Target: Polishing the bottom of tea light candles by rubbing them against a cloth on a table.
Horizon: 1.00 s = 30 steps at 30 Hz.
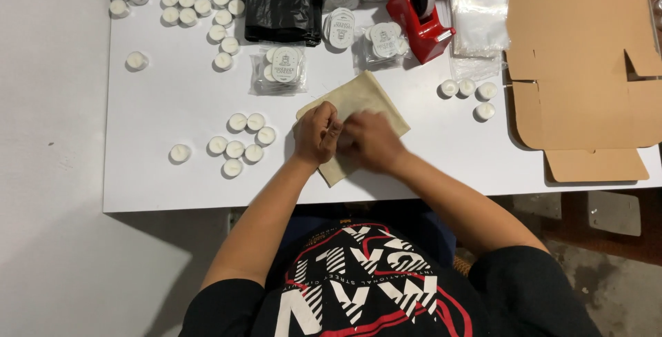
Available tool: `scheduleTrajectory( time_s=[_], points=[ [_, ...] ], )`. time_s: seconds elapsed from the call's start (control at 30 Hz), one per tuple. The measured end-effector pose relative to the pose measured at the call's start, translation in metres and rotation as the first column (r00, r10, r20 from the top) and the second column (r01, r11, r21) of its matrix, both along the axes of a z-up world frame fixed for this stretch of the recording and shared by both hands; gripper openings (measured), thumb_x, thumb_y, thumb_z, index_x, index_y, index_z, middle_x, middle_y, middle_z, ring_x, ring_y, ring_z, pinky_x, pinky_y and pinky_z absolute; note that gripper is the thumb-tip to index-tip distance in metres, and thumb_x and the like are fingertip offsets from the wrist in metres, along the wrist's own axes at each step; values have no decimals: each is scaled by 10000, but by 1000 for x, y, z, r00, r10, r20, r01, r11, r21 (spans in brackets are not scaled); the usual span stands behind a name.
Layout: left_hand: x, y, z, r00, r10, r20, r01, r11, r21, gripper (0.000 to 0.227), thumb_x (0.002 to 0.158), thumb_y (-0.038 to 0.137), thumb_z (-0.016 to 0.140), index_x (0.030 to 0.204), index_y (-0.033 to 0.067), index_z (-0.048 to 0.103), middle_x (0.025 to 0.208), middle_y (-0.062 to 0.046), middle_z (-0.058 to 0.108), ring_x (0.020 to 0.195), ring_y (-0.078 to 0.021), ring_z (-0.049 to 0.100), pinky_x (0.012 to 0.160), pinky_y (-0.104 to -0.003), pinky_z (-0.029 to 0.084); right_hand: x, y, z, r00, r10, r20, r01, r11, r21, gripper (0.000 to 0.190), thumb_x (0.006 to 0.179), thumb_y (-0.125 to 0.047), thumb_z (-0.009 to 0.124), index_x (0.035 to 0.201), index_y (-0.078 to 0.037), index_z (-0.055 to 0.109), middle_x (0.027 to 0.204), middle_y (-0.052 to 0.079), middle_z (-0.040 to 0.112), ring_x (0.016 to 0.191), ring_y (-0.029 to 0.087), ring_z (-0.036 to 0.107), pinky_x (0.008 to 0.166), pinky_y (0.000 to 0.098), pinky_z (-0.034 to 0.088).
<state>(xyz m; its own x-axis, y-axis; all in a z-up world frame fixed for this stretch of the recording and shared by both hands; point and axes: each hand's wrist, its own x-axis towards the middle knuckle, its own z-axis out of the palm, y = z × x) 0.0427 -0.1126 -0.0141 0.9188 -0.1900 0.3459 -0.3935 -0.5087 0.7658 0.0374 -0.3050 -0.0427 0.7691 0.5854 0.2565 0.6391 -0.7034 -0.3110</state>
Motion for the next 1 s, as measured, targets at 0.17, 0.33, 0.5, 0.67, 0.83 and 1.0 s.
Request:
scheduleTrajectory(
  time_s=[0.17,0.33,0.5,0.67,0.83,1.0],
  points=[
    [1,0,1,1000,3,-13,-3,1000,14,618,975,767,267,823,201,465,614,-58,450,646,-331,606,636,-449,527,20,-22,29,991,-120,54,123,991,-57,320,806,-419,775,1044,-212,720,1073,11,649,961,261,600,782,415,428],
    [0,1,3,1000,-1,-15,1,1000,6,623,972,772,261,819,203,464,604,-58,452,637,-327,608,637,-446,530,5,-7,19,997,-27,76,26,1000,17,286,772,-379,760,960,-169,713,1005,73,659,883,326,622,699,468,472],
    [-1,0,3,1000,8,-21,-8,1000,5,608,982,757,261,826,206,466,609,-56,456,644,-329,608,634,-449,532,33,-32,30,976,-158,149,165,986,-34,344,787,-388,771,1063,-186,738,1027,51,655,910,297,612,738,451,467],
    [-1,1,3,1000,9,-23,-9,1000,-10,630,967,777,255,826,201,468,608,-70,463,656,-344,619,644,-468,536,-13,7,35,994,-13,112,16,999,-33,261,783,-369,725,962,-180,711,1007,34,640,886,287,610,714,431,458],
    [0,1,1,999,10,-46,-9,1000,5,623,964,771,260,828,205,480,608,-64,466,668,-335,626,648,-458,538,20,-21,36,979,-139,150,155,983,-103,306,780,-307,733,1058,-179,736,1036,34,648,927,285,604,743,433,465],
    [0,0,-3,999,-5,-50,5,1000,-15,621,959,775,274,819,207,480,600,-65,475,662,-348,627,644,-471,541,-38,18,54,1000,-2,21,2,1000,-22,319,845,-365,722,1115,-195,720,1017,11,622,900,258,589,768,387,427]
  ],
)
